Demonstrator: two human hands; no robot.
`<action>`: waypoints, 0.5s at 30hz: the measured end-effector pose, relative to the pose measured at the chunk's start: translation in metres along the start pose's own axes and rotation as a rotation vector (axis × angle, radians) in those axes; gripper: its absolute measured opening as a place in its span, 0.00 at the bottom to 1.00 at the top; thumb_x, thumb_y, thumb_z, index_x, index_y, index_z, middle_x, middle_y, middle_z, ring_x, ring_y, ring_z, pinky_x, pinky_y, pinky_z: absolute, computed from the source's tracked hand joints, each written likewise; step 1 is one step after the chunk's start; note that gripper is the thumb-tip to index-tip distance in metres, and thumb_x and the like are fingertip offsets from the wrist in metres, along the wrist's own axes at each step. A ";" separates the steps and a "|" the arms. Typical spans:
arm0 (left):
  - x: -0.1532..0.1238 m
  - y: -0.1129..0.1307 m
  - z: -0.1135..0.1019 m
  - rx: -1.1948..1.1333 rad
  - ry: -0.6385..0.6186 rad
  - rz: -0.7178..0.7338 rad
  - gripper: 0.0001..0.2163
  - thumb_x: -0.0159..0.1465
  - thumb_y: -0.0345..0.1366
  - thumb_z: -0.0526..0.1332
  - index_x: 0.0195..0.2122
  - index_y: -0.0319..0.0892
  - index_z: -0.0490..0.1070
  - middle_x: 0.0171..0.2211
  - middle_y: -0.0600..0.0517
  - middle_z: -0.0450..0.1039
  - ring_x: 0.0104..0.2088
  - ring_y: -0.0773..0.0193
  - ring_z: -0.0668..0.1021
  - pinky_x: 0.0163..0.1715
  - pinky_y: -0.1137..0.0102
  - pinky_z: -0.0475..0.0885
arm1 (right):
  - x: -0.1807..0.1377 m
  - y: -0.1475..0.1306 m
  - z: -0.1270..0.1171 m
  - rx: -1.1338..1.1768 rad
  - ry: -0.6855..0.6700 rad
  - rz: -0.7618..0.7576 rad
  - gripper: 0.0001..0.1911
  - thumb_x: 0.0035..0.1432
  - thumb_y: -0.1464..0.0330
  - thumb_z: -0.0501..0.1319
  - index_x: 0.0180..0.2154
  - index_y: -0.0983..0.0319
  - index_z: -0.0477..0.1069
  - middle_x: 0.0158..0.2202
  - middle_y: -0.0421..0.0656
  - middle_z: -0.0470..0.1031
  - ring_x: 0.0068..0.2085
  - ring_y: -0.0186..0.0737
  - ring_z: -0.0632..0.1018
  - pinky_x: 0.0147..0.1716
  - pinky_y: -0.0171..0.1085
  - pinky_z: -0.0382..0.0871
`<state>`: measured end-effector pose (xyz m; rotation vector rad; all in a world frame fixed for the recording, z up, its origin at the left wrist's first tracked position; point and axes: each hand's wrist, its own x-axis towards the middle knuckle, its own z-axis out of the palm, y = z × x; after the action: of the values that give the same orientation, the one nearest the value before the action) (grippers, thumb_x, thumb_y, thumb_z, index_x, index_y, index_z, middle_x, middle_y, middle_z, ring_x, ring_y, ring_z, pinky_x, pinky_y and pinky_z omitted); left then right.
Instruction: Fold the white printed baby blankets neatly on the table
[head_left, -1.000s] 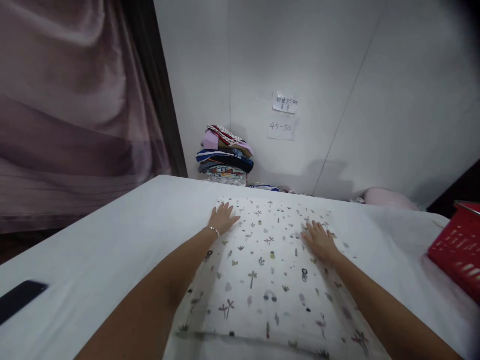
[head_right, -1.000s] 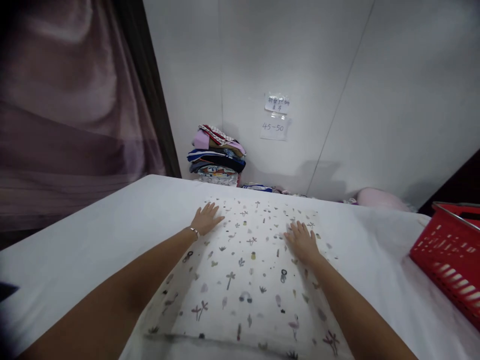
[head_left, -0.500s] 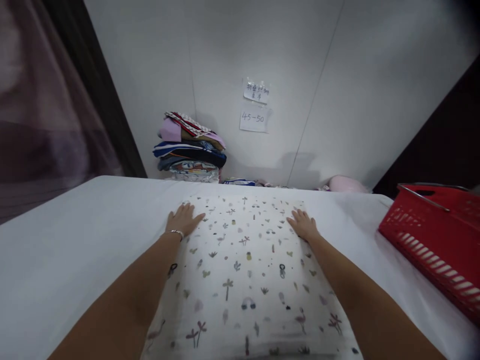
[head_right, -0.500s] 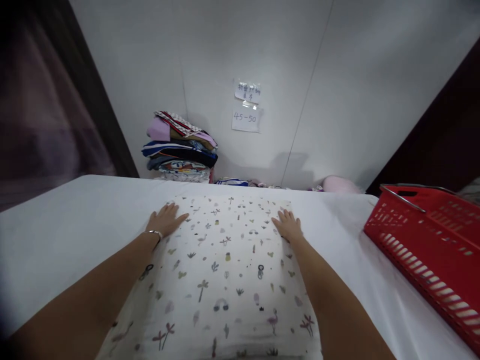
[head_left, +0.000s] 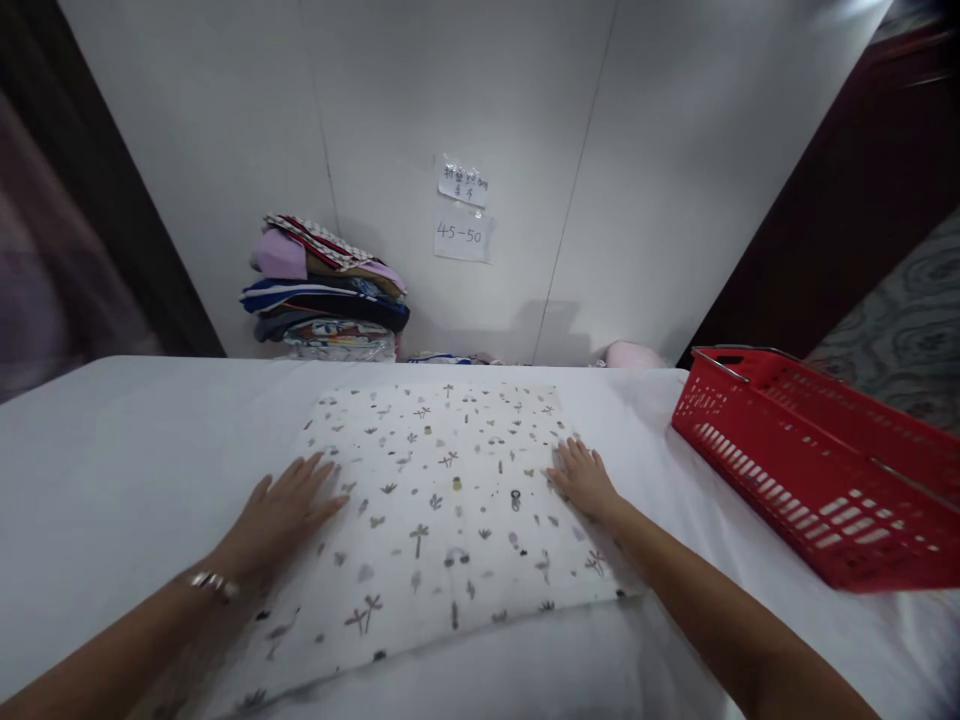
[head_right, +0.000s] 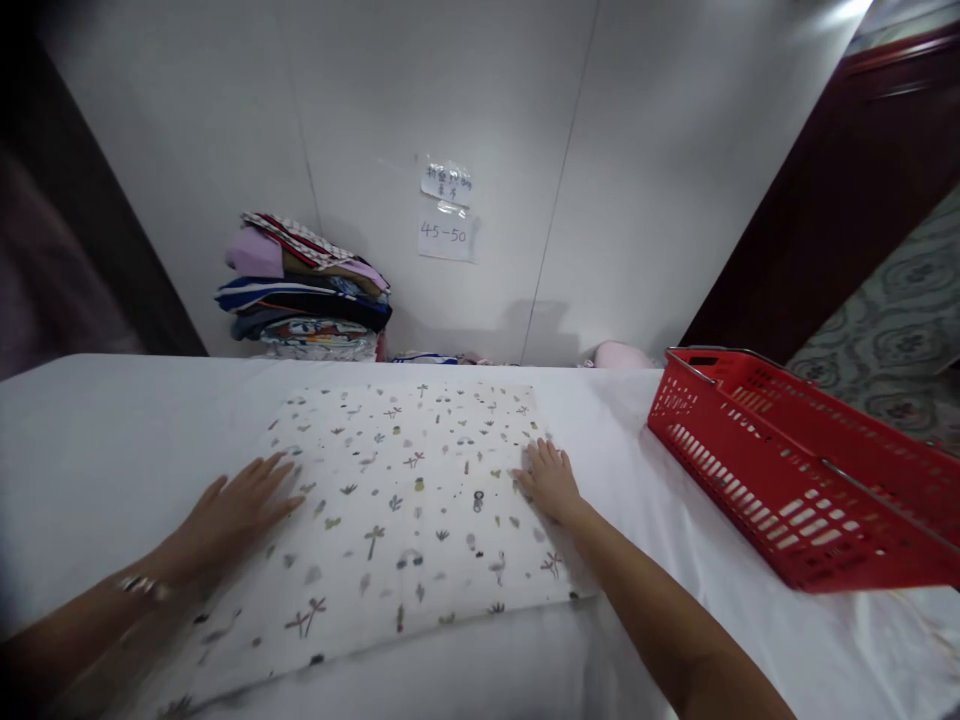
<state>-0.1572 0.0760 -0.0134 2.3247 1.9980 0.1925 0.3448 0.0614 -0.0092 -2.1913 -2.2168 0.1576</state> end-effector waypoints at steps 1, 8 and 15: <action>-0.020 0.002 0.004 0.009 -0.030 0.008 0.31 0.60 0.52 0.47 0.63 0.47 0.56 0.66 0.50 0.49 0.66 0.50 0.51 0.63 0.50 0.47 | -0.012 0.004 0.003 0.011 -0.010 0.007 0.36 0.64 0.49 0.42 0.65 0.64 0.48 0.68 0.50 0.42 0.67 0.50 0.44 0.63 0.52 0.39; -0.065 0.037 -0.011 -0.080 -0.047 -0.012 0.30 0.61 0.51 0.48 0.61 0.42 0.58 0.66 0.48 0.49 0.66 0.52 0.51 0.64 0.53 0.44 | -0.038 0.014 -0.003 0.115 0.019 -0.019 0.33 0.65 0.52 0.41 0.64 0.64 0.52 0.67 0.51 0.46 0.67 0.50 0.47 0.62 0.52 0.42; -0.114 0.012 -0.043 -0.450 0.225 -0.404 0.26 0.63 0.50 0.48 0.58 0.41 0.63 0.62 0.48 0.60 0.60 0.59 0.64 0.59 0.67 0.59 | -0.047 0.010 0.001 0.097 0.107 -0.015 0.30 0.64 0.57 0.43 0.59 0.67 0.61 0.65 0.55 0.53 0.66 0.57 0.51 0.60 0.61 0.44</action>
<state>-0.1678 -0.0398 0.0249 1.6566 2.1853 0.8074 0.3555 0.0141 -0.0086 -2.0823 -2.1225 0.1408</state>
